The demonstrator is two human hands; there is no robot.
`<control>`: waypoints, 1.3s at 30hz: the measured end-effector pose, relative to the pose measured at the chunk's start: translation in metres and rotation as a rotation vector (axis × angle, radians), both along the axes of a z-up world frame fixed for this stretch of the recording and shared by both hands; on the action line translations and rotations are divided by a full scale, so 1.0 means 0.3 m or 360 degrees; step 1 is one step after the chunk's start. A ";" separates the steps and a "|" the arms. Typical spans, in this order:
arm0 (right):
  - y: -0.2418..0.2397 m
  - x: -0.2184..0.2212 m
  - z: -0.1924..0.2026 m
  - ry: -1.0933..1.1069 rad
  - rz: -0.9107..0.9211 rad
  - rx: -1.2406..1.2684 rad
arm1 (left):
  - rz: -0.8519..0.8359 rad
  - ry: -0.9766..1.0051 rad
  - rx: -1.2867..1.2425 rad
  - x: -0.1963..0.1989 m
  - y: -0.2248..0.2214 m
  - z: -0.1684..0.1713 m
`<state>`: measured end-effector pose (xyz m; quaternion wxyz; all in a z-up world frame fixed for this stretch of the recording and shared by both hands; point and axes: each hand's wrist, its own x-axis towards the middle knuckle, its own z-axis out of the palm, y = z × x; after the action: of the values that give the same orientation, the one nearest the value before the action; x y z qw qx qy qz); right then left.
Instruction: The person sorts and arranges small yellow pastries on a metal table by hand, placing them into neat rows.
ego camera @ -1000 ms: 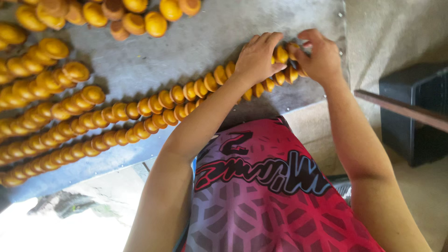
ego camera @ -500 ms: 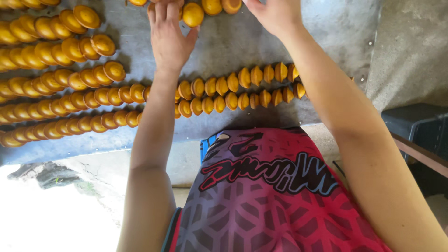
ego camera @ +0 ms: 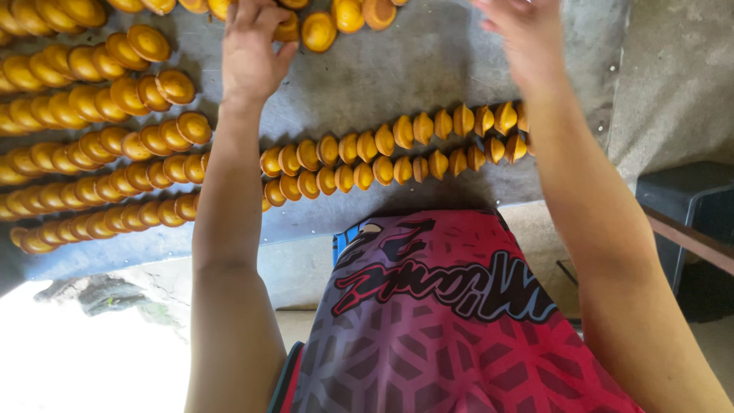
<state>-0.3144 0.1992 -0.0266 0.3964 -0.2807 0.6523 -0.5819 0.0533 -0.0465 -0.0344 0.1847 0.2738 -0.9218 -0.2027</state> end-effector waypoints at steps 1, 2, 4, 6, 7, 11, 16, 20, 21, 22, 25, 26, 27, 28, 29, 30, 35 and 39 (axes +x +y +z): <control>0.097 -0.030 0.045 0.0027 -0.0077 0.0085 | 0.0018 0.0113 0.0033 0.012 -0.002 -0.007; 0.185 -0.058 0.082 0.0053 -0.0144 0.0082 | 0.0035 0.0225 0.0068 0.019 0.000 -0.016; 0.367 -0.105 0.132 0.0068 -0.0313 0.0146 | 0.0247 0.0405 0.0359 0.032 0.026 -0.029; 0.526 -0.174 0.142 0.0067 -0.0457 0.0203 | 0.0438 0.0584 0.0648 -0.002 0.047 -0.025; 0.609 -0.194 0.134 0.0145 -0.0421 0.0209 | 0.0435 0.1001 0.1047 -0.031 0.076 -0.015; 0.842 -0.219 0.068 0.0453 -0.0310 0.0234 | 0.0421 0.1377 0.1905 -0.212 0.224 0.075; 0.864 -0.224 0.012 0.0844 -0.0160 0.0171 | -0.0301 0.1119 0.2197 -0.580 0.444 0.039; 0.776 -0.238 0.000 0.0917 -0.0091 0.0504 | -0.0478 0.0484 0.1547 -0.835 0.654 -0.012; 0.750 -0.234 -0.002 0.0917 -0.0110 0.0507 | -0.0447 0.0300 0.1375 -0.886 0.701 -0.015; 0.726 -0.227 -0.004 0.0939 -0.0068 0.0583 | -0.0466 0.0294 0.1374 -0.918 0.747 -0.016; 0.691 -0.203 0.025 0.1025 -0.0012 0.0622 | -0.0555 0.0160 0.0890 -0.986 0.844 -0.021; 0.684 -0.195 0.038 0.1081 0.0019 0.0584 | -0.0516 -0.0020 0.0895 -0.999 0.865 -0.026; 0.681 -0.179 0.047 0.1073 0.0014 0.0590 | -0.0475 -0.0208 0.0901 -0.998 0.885 -0.033; 0.679 -0.163 0.055 0.1124 0.0048 0.0627 | -0.0480 -0.0216 0.0905 -0.990 0.898 -0.040; 0.669 -0.161 0.064 0.1187 0.0084 0.0658 | -0.0482 -0.0207 0.0882 -0.992 0.903 -0.044; 0.658 -0.155 0.069 0.1191 0.0081 0.0657 | -0.0485 -0.0198 0.0858 -0.994 0.903 -0.045; 0.634 -0.109 0.084 0.1116 0.0096 0.0610 | -0.0587 -0.0128 0.0901 -0.944 0.870 -0.026; 0.628 -0.106 0.092 0.1190 0.0131 0.0595 | -0.0552 -0.0239 0.0889 -0.890 0.848 -0.014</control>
<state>-0.3460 0.3875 0.0011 0.1994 -0.4216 0.8339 -0.2950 -0.2137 0.2078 -0.0384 -0.0031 0.1673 -0.8745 -0.4553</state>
